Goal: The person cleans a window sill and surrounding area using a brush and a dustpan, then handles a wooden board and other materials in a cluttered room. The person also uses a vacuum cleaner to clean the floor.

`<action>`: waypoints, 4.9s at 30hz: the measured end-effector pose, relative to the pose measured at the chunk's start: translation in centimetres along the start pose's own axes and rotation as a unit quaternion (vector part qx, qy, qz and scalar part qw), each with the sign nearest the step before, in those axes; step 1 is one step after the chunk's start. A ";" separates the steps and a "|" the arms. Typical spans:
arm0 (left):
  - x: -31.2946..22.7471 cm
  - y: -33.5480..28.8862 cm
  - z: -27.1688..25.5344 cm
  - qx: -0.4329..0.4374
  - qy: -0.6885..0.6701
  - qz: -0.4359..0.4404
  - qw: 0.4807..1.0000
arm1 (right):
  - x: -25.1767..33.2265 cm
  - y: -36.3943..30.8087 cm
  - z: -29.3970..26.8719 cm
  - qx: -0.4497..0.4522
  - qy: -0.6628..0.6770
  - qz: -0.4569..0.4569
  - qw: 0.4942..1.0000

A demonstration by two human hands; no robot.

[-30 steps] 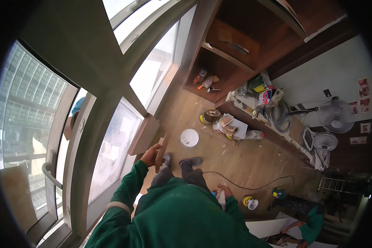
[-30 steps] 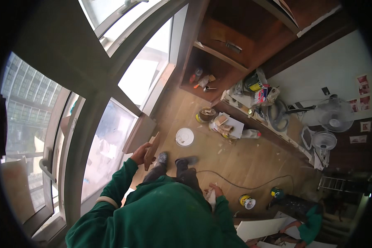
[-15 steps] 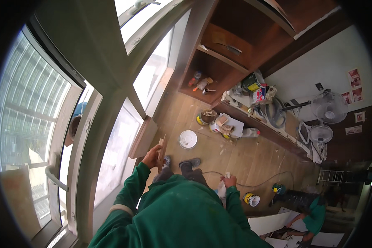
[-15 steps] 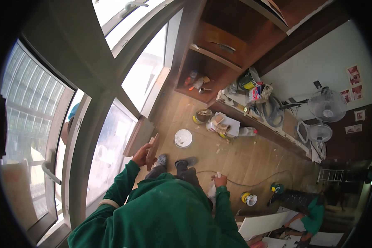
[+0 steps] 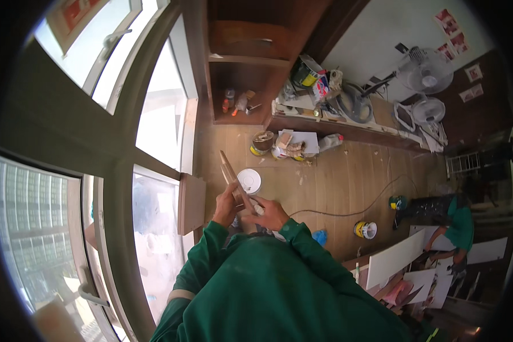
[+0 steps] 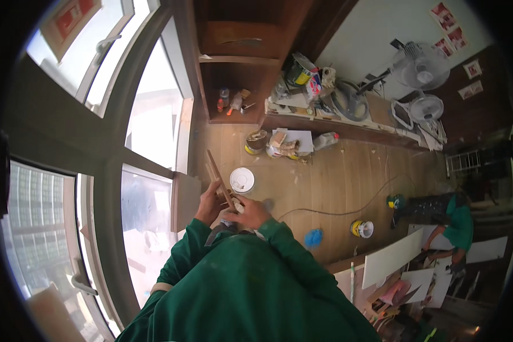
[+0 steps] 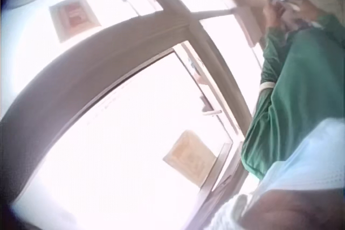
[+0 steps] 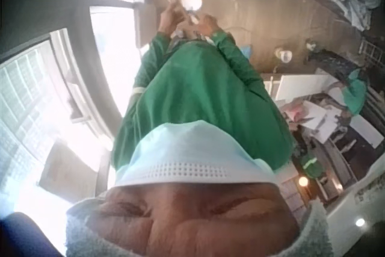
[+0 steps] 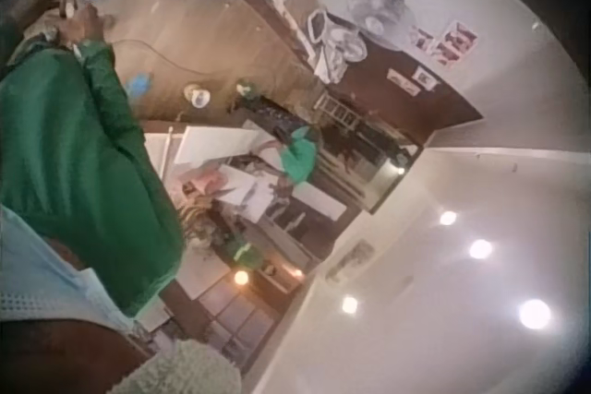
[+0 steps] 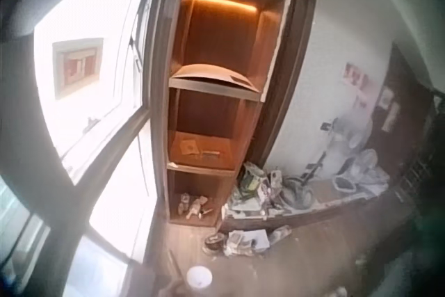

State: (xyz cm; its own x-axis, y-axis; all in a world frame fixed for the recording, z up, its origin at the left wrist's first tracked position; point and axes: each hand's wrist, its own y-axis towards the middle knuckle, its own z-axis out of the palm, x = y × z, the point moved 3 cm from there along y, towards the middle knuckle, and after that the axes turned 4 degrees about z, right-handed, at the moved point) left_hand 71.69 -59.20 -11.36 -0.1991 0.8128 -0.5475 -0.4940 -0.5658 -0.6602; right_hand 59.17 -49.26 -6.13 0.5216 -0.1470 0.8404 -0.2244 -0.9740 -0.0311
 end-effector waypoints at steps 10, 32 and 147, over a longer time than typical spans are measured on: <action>2.2 1.5 8.6 0.061 0.096 -0.063 0.991 | -2.8 -4.0 -6.6 -0.129 -0.045 0.195 0.971; 28.3 12.9 34.7 0.231 0.201 -0.433 0.848 | -20.7 -19.0 -31.2 -0.092 -0.012 0.371 0.924; 196.5 31.4 275.4 0.552 0.499 -0.522 0.417 | -155.4 -85.9 -180.2 -0.530 0.458 0.702 -0.126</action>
State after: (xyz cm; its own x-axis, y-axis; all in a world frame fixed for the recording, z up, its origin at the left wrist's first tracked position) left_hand -216.04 120.98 1.91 0.7920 -0.2378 -0.5623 -0.0688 0.8803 -0.4693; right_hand -150.95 88.35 -36.58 -0.5812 0.8135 0.0198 0.6012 0.4457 -0.6632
